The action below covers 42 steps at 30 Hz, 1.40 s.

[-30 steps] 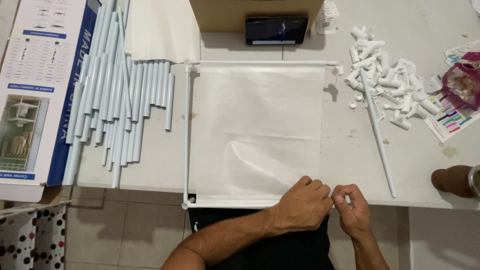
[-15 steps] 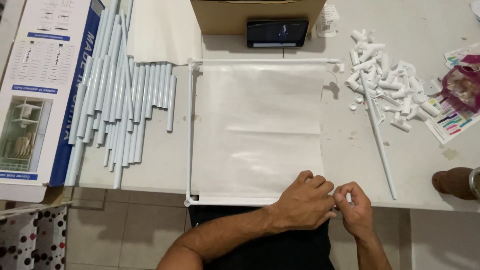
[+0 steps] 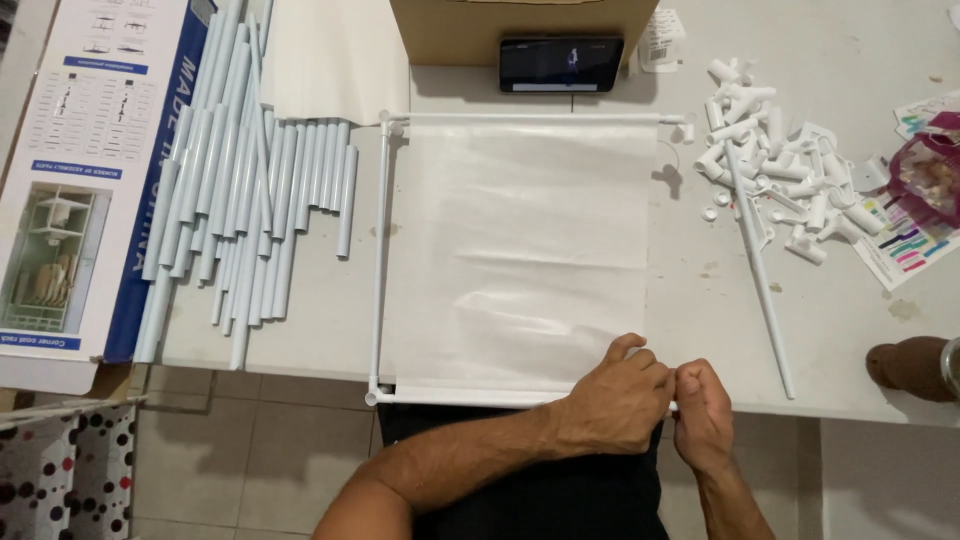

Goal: Assembling a multi-tier shoe rack by sliding poles through fabric shelves and connecting them with plastic joints.

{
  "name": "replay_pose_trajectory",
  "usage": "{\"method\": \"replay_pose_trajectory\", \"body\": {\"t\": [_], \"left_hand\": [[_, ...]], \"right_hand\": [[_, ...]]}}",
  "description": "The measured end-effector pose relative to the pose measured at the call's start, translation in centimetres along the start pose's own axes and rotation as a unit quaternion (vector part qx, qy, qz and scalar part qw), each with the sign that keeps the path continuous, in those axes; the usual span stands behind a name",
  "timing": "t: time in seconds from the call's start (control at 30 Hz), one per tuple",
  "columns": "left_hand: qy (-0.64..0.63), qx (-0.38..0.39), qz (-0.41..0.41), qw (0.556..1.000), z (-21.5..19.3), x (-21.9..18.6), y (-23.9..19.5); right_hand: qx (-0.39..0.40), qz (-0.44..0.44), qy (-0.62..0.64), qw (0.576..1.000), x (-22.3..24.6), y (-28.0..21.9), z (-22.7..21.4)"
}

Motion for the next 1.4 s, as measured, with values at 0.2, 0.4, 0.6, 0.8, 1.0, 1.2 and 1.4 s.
{"method": "replay_pose_trajectory", "body": {"t": [0.2, 0.4, 0.6, 0.8, 1.0, 1.2, 1.4], "left_hand": [[0.007, 0.025, -0.010, 1.000, 0.7, 0.5, -0.3], [0.056, -0.029, -0.001, 0.998, -1.2, -0.6, 0.1], [0.078, 0.003, -0.013, 0.997, -5.3, -0.2, -2.3], [0.016, 0.087, -0.091, 0.992, -7.6, 4.0, -6.1], [0.242, -0.161, -0.298, 0.909, -23.1, 15.7, -10.8], [0.077, -0.124, -0.585, 0.798, -24.6, 20.4, -18.6], [-0.078, -0.118, -0.649, 0.747, -21.2, 20.9, -19.9]], "right_hand": [[-0.007, 0.052, -0.001, 0.999, -0.5, -0.1, 0.7], [-0.021, 0.078, 0.017, 0.997, -2.1, 0.0, -1.6], [-0.014, 0.084, -0.181, 0.980, 0.3, 0.7, -3.2], [-0.008, 0.033, -0.414, 0.910, 3.4, 5.0, -5.1], [-0.107, 0.064, -0.569, 0.813, 3.0, 10.1, -9.1], [-0.069, 0.251, -0.467, 0.845, 3.3, 8.4, -8.9], [-0.116, 0.180, -0.324, 0.921, 0.3, 3.8, -10.5]]}}
Point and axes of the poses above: each hand's wrist, its own y-axis towards the middle knuckle, its own z-axis out of the palm, x = y × z, the point moved 10 cm from there along y, towards the middle knuckle, and after that the axes turned 3 degrees about -x, right-handed, at the moved point
